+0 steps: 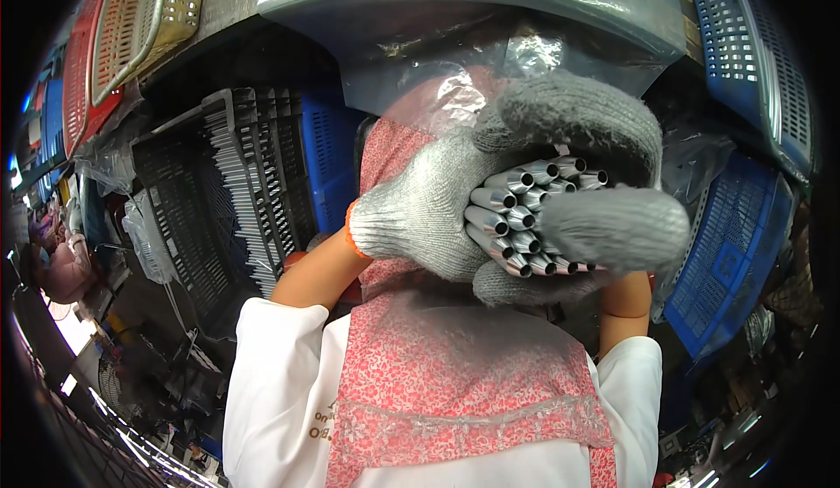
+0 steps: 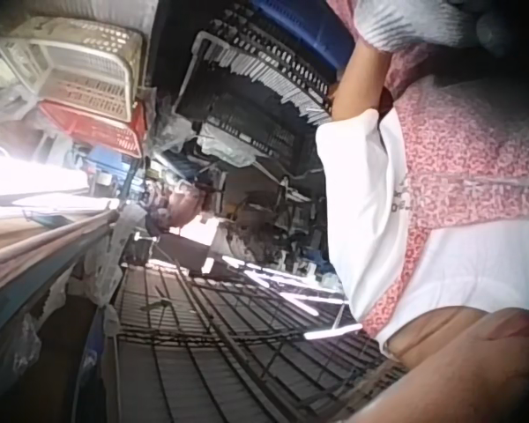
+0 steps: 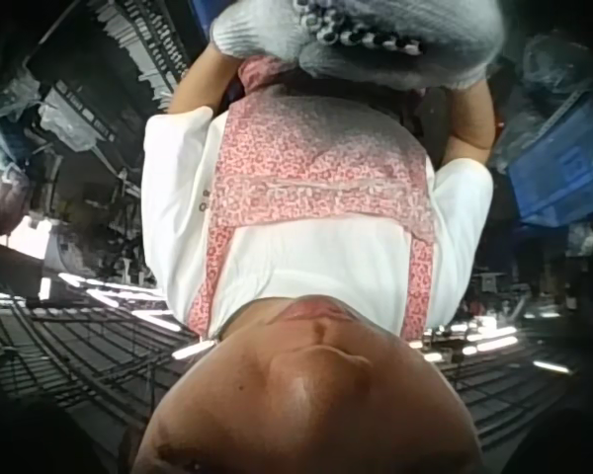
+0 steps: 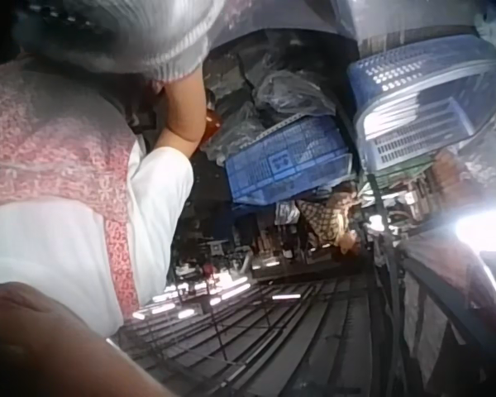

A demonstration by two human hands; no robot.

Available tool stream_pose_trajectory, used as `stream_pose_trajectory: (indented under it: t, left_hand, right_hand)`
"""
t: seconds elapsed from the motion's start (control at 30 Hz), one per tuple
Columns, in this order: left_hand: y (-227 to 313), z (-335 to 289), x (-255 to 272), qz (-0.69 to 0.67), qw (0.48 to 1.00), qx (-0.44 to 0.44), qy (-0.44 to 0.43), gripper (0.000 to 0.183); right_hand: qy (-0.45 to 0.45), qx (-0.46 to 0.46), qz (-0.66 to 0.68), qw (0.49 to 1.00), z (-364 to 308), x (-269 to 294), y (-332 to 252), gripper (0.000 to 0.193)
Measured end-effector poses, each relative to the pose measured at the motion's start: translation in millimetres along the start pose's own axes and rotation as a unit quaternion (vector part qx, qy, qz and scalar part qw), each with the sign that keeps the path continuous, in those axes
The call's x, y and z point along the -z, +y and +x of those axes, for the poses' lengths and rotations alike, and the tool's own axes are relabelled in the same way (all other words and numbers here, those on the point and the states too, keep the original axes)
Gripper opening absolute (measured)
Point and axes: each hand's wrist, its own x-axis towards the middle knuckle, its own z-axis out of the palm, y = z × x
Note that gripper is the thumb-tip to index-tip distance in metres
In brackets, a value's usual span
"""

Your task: Sorting and inspecting white metal rods or tubes at a factory workstation.

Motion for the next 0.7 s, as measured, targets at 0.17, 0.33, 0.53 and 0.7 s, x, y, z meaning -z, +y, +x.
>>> stream_pose_trajectory:
  t: [0.17,0.33,0.53,0.7]
  left_hand:
    - [-25,0,-8,0.005,0.998,-0.027,0.053,0.076]
    - [7,13,-4,0.131,0.984,-0.105,0.060,0.090]
    - [16,15,-1,0.204,0.970,-0.122,0.053,0.091]
    - [34,15,-2,0.235,0.964,-0.097,0.079,0.084]
  right_hand:
    - [0.012,-0.003,0.008,1.000,-2,3,-1,0.050]
    - [0.031,-0.025,0.000,0.999,-16,-7,3,0.050]
    - [0.051,-0.037,0.003,0.998,-28,-11,5,0.050]
    - [0.047,-0.040,0.016,0.998,-29,-12,13,0.050]
